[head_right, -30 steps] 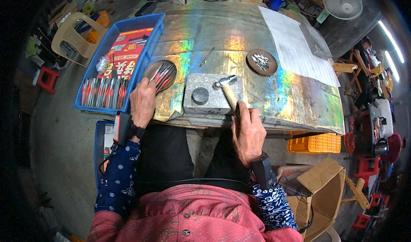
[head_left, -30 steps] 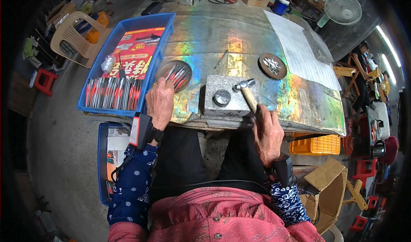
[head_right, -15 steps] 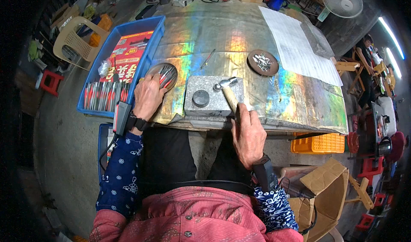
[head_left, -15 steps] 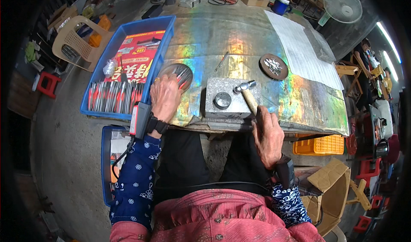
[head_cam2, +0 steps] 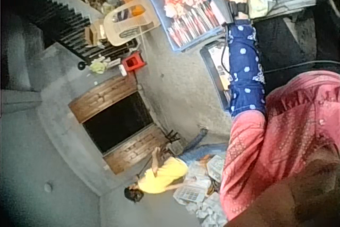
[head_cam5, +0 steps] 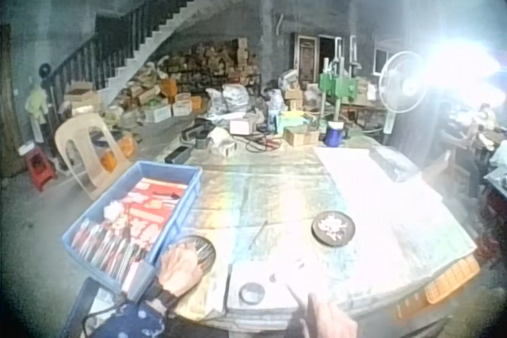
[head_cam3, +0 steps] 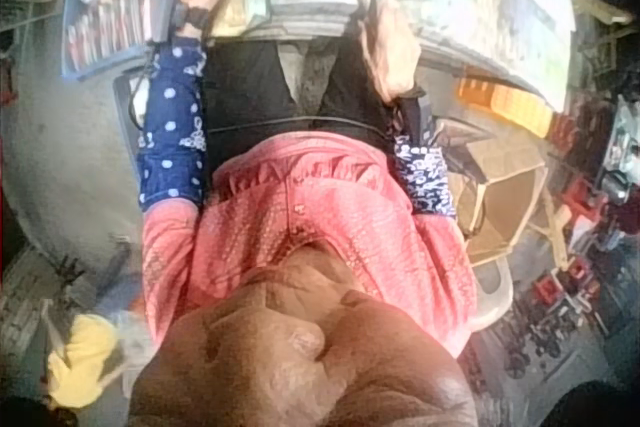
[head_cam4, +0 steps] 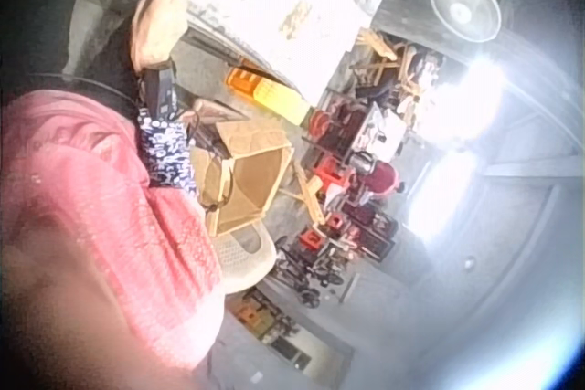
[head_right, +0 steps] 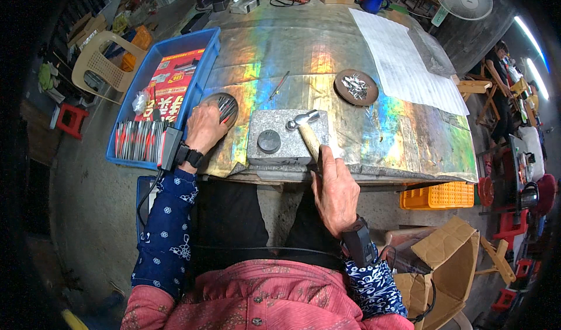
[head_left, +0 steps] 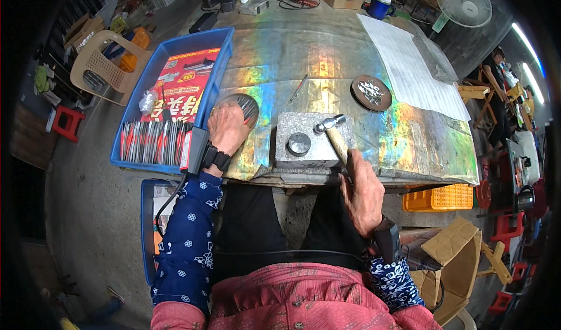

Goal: The person repeatedly picks small metal pins from a tray, places them on a metal anvil, and strikes them with a hammer to shape the ends. The person uses tweezers to hold the pins during hammering and places finished pieces into a small dish on the table.

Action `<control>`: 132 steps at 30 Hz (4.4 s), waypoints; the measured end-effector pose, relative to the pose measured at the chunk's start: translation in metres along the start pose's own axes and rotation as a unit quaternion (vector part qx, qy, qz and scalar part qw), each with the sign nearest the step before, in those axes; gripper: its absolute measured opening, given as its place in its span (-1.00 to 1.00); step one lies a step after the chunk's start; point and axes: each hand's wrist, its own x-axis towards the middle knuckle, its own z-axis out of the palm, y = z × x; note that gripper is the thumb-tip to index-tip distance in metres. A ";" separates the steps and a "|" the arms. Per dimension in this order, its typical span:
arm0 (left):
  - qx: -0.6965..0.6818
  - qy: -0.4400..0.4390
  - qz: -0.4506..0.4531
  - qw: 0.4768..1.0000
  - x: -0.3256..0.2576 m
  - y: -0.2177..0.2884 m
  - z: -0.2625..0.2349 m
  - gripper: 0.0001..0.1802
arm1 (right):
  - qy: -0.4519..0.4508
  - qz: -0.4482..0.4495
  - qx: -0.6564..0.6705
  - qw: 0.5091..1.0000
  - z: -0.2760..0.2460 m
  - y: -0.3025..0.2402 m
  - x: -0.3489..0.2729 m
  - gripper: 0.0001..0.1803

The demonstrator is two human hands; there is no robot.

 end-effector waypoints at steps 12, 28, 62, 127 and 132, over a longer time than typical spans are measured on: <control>-0.036 0.018 -0.015 0.999 0.012 -0.011 0.023 -0.66 | -0.015 0.012 0.002 1.000 0.000 0.001 0.000 -0.42; -0.335 0.133 -0.059 0.931 0.017 -0.005 0.008 -0.68 | -0.010 0.003 0.003 1.000 0.002 0.003 0.001 -0.40; -0.388 0.266 -0.083 0.878 -0.003 0.016 0.002 -0.74 | 0.034 -0.050 -0.015 0.998 0.009 0.008 0.001 -0.36; 0.078 0.017 -0.463 0.883 -0.491 -0.248 0.031 -0.41 | 0.011 -0.118 -0.206 0.971 0.026 0.043 0.021 -0.43; 0.114 0.036 -0.446 0.887 -0.460 -0.234 0.024 -0.56 | 0.019 -0.101 -0.183 0.978 0.028 0.039 0.020 -0.41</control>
